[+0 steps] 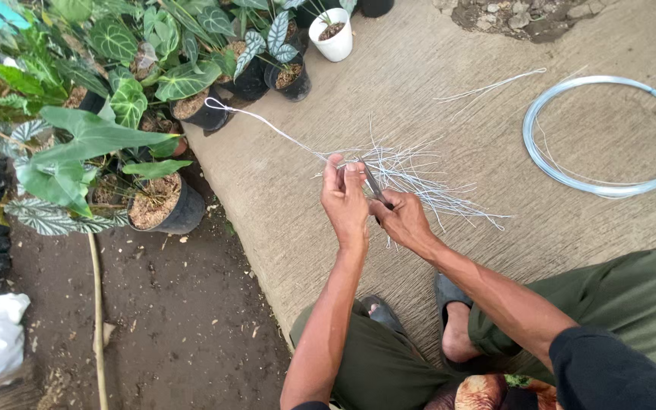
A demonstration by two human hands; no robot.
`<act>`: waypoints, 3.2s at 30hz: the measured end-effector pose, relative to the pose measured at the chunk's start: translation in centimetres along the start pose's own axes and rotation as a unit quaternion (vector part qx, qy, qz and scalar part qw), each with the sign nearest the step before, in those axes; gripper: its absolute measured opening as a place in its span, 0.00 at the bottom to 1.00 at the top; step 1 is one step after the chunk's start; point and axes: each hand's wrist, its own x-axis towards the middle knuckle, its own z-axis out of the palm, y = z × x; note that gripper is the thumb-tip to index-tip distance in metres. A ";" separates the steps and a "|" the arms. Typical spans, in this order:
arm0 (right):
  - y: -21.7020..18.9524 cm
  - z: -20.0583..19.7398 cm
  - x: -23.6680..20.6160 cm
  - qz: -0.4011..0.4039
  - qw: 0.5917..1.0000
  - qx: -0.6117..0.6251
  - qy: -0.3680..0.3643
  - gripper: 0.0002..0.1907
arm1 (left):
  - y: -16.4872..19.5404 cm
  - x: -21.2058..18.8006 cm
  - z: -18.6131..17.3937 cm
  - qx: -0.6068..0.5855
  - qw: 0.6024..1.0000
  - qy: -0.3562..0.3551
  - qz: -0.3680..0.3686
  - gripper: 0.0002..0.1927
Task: The person sits on the ground in a plant nursery holding a coil of wire. They pull out wire lengths, cut short pieces off with scissors, and bend and gather the cut wire pieces into a pile on the ground.
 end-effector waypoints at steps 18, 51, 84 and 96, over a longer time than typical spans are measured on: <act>12.2 -6.3 -4.7 0.245 0.851 0.462 0.041 0.07 | -4.5 4.8 -2.9 -0.097 0.990 0.082 -0.068 0.07; 6.4 -3.9 -12.7 0.193 0.961 0.179 -0.081 0.27 | 3.4 1.0 -5.3 -0.358 0.926 -0.103 0.070 0.06; 0.7 -1.8 -9.7 -0.028 0.949 0.165 -0.268 0.27 | 4.9 0.1 -5.3 -0.430 0.898 0.055 -0.079 0.09; -2.1 -3.5 -6.0 -0.021 0.944 0.133 -0.301 0.34 | 5.7 -1.6 -5.0 -0.416 0.903 0.036 -0.102 0.09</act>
